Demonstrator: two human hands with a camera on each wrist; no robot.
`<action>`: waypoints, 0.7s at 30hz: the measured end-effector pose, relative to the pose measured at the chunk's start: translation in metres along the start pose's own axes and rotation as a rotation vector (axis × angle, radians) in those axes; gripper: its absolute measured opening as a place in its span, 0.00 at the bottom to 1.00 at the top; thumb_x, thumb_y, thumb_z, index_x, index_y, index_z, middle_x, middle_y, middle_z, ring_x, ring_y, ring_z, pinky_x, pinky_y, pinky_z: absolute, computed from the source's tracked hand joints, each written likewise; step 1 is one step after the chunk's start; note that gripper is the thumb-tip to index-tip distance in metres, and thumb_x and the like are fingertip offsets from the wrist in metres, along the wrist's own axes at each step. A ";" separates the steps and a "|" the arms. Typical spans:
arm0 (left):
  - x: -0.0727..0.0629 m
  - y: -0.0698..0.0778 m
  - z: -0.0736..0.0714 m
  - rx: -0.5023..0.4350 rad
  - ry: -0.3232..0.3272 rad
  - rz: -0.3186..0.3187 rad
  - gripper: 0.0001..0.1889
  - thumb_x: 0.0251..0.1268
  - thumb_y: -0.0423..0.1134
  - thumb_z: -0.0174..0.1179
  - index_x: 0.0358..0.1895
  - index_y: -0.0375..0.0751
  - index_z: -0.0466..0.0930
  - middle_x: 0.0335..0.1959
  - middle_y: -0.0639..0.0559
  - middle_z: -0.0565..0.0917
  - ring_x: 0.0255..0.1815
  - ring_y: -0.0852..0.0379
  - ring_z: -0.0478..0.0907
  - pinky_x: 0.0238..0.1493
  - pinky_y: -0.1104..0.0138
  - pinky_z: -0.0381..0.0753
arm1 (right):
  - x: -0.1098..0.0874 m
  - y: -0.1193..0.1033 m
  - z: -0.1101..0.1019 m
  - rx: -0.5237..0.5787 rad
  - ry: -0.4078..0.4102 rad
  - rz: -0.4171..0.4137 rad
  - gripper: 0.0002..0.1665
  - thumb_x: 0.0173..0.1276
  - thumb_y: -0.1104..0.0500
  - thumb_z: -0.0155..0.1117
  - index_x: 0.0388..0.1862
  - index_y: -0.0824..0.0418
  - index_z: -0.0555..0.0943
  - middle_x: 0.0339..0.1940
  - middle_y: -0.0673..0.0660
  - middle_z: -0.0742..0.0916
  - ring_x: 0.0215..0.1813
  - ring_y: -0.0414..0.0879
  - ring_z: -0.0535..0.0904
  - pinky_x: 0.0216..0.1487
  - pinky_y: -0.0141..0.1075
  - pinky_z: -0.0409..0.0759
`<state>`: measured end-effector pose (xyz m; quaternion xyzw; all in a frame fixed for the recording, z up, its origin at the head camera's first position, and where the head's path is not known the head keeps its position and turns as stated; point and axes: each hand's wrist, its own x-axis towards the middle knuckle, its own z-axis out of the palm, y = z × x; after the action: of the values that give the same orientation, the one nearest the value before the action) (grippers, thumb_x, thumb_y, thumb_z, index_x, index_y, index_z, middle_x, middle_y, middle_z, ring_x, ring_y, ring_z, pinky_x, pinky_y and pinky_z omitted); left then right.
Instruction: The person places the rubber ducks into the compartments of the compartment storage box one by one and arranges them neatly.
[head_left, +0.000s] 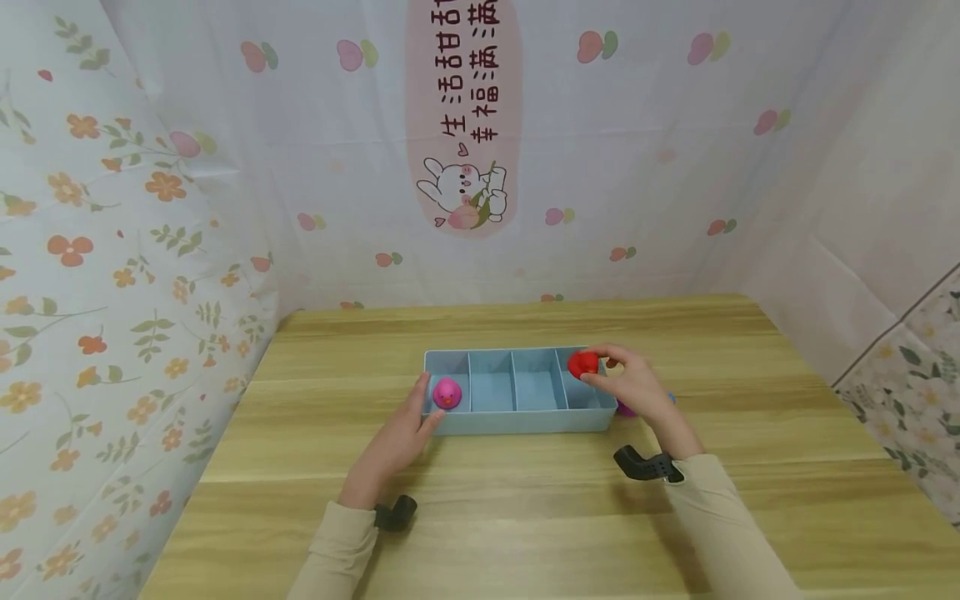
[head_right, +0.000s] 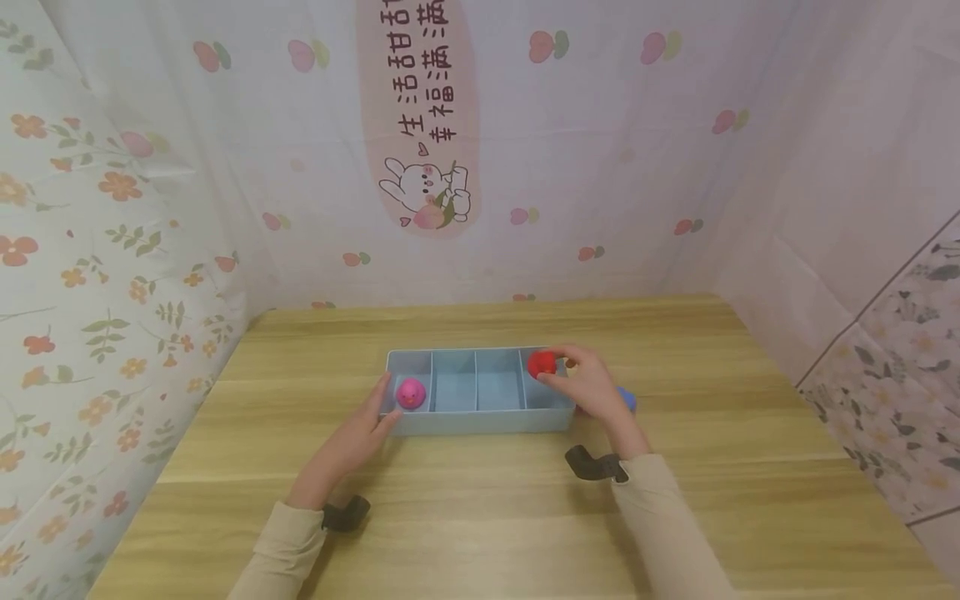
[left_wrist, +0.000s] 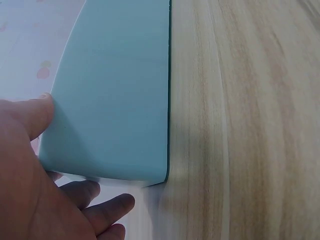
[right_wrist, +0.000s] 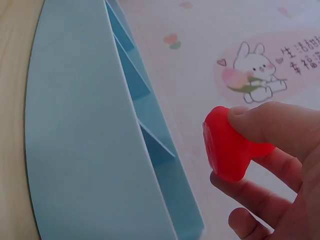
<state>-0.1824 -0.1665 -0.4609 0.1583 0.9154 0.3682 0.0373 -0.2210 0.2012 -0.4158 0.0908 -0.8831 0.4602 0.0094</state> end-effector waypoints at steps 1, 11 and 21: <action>0.000 0.000 0.000 0.000 0.000 -0.001 0.38 0.75 0.48 0.47 0.76 0.35 0.39 0.77 0.39 0.47 0.77 0.41 0.49 0.75 0.50 0.51 | 0.001 -0.001 0.002 0.006 -0.003 -0.005 0.24 0.60 0.54 0.70 0.53 0.61 0.79 0.49 0.63 0.81 0.52 0.57 0.67 0.33 0.36 0.72; 0.000 -0.001 -0.001 -0.002 -0.005 -0.013 0.38 0.75 0.47 0.47 0.76 0.36 0.38 0.77 0.39 0.47 0.77 0.41 0.48 0.75 0.49 0.51 | 0.008 -0.013 0.020 0.018 -0.040 -0.037 0.23 0.59 0.56 0.71 0.53 0.60 0.81 0.51 0.63 0.81 0.52 0.62 0.68 0.33 0.37 0.72; 0.000 0.004 -0.004 -0.001 -0.011 -0.017 0.38 0.75 0.47 0.47 0.76 0.35 0.39 0.77 0.38 0.47 0.77 0.41 0.48 0.75 0.50 0.51 | 0.011 -0.020 0.037 -0.004 -0.053 -0.097 0.22 0.58 0.58 0.72 0.52 0.62 0.82 0.52 0.63 0.82 0.52 0.61 0.71 0.40 0.39 0.75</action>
<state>-0.1815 -0.1663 -0.4556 0.1525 0.9163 0.3675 0.0456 -0.2260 0.1579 -0.4200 0.1457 -0.8785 0.4548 0.0086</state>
